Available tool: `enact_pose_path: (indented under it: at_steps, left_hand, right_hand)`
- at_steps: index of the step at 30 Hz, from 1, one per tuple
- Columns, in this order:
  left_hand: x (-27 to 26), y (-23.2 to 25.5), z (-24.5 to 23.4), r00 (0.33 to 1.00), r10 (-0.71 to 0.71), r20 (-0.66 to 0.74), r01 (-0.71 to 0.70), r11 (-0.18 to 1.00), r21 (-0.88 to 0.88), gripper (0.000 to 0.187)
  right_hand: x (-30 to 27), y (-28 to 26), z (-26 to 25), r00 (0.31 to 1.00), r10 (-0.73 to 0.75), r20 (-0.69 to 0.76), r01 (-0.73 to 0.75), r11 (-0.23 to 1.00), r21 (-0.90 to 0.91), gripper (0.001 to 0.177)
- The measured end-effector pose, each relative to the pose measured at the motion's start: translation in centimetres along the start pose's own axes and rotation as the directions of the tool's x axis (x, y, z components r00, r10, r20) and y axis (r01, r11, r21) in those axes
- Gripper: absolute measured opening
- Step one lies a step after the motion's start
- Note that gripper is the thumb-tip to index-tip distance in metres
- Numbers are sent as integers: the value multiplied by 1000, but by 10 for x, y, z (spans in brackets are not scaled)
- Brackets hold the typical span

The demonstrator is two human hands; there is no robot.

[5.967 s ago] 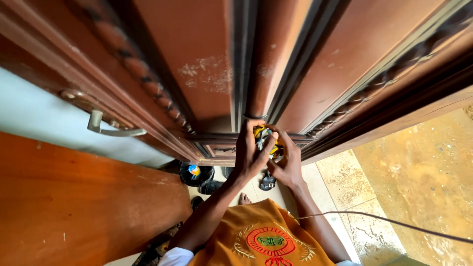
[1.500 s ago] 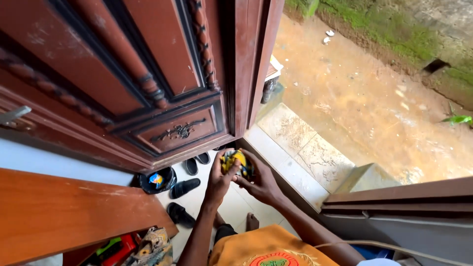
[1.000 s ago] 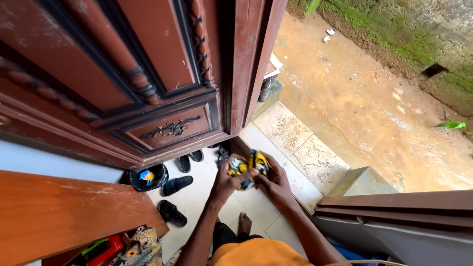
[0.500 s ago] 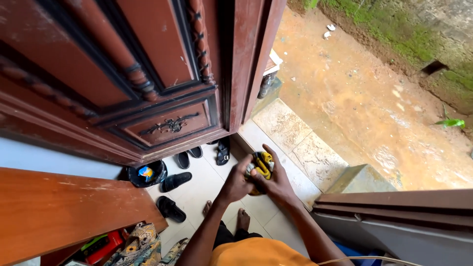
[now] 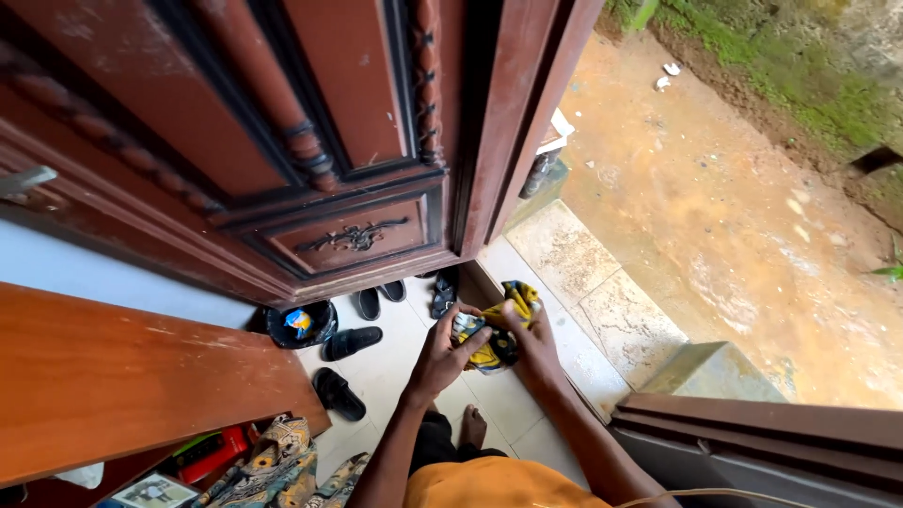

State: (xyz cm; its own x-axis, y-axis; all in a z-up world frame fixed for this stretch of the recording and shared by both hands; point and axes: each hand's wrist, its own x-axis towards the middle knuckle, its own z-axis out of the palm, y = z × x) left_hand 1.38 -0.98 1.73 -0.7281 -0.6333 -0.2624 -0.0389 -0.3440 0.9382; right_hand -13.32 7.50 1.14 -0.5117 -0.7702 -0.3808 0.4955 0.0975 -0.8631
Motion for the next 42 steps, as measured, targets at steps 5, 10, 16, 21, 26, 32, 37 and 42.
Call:
enact_pose_path:
  at_steps: [5,10,16,21,26,32,37,42]
  left_hand:
    - [14,-16,-32,953,295,66,-302,920,252,56]
    - [11,6,-46,974,219,63,-222,974,42,86]
    - [31,15,-79,981,183,-67,-184,983,-1,105]
    - [41,48,-107,968,247,-52,-235,957,172,98]
    - [51,56,-121,906,422,20,-420,894,159,89]
    - [59,52,-136,948,306,-82,-275,923,267,77]
    - [64,43,-147,961,269,-67,-231,909,347,77]
    - [69,42,-156,941,338,29,-336,916,221,90]
  right_hand:
    - [9,-3,20,989,-41,143,64,985,-161,59]
    - [16,5,39,983,-45,177,106,931,-350,51]
    - [22,-19,73,885,-232,403,425,754,-500,65]
    - [32,-52,104,802,-229,552,559,612,-559,89]
    - [54,-46,122,775,-248,582,631,367,-684,105]
    - [69,-30,137,667,-323,671,730,105,-675,97]
    - [71,-13,141,700,-330,634,706,185,-683,92]
    - [81,-17,148,765,-345,544,640,315,-701,85]
